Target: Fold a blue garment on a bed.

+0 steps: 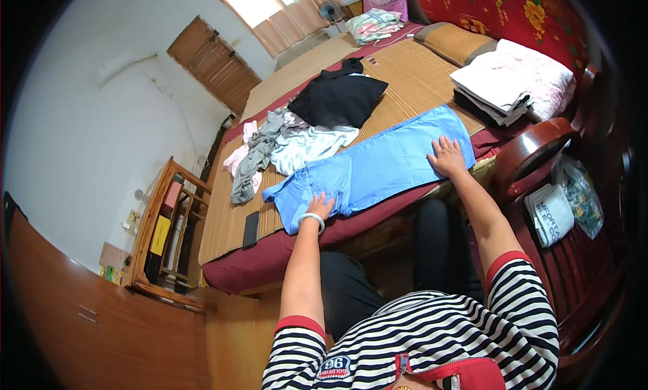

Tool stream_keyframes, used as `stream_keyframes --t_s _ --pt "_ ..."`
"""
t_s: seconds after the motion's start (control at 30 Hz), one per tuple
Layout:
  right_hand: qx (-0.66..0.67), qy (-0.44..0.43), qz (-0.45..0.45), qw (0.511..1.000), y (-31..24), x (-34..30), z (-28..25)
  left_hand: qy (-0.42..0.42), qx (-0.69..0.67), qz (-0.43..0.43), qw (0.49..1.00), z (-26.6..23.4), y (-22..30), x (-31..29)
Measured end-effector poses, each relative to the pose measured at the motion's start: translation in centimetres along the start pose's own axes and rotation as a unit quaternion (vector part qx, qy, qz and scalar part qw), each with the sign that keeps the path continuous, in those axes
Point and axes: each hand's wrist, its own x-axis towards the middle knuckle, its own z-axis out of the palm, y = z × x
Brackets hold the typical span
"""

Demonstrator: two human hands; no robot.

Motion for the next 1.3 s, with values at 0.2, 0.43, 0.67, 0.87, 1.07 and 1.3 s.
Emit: stream_keyframes --t_s 0.2,0.43,0.67,0.87,1.07,1.3 --pt "-0.013 -0.012 0.012 1.0 1.1 -1.4 0.0 0.034 -0.01 -0.013 0.999 0.1 2.7 -2.6" --pt "-0.049 -0.113 0.043 0.992 -0.2 -0.5 -1.1 0.012 -0.024 0.043 0.999 -0.8 0.6 -2.4" --pt "-0.034 -0.242 0.127 0.961 -1.3 3.2 -2.1 0.078 -0.049 0.056 0.994 -1.0 0.4 -4.0" --pt "-0.029 -0.239 0.168 0.956 -3.6 6.6 -0.4 0.105 -0.1 0.048 0.988 -2.7 0.7 -3.7" --pt "-0.016 -0.081 0.09 0.993 -6.7 6.6 3.3 0.127 -0.087 0.015 0.988 -4.2 1.3 -1.0" --pt "0.053 -0.077 -0.108 0.99 -11.6 6.2 4.6 0.145 -0.029 -0.077 0.986 -4.4 3.0 1.4"
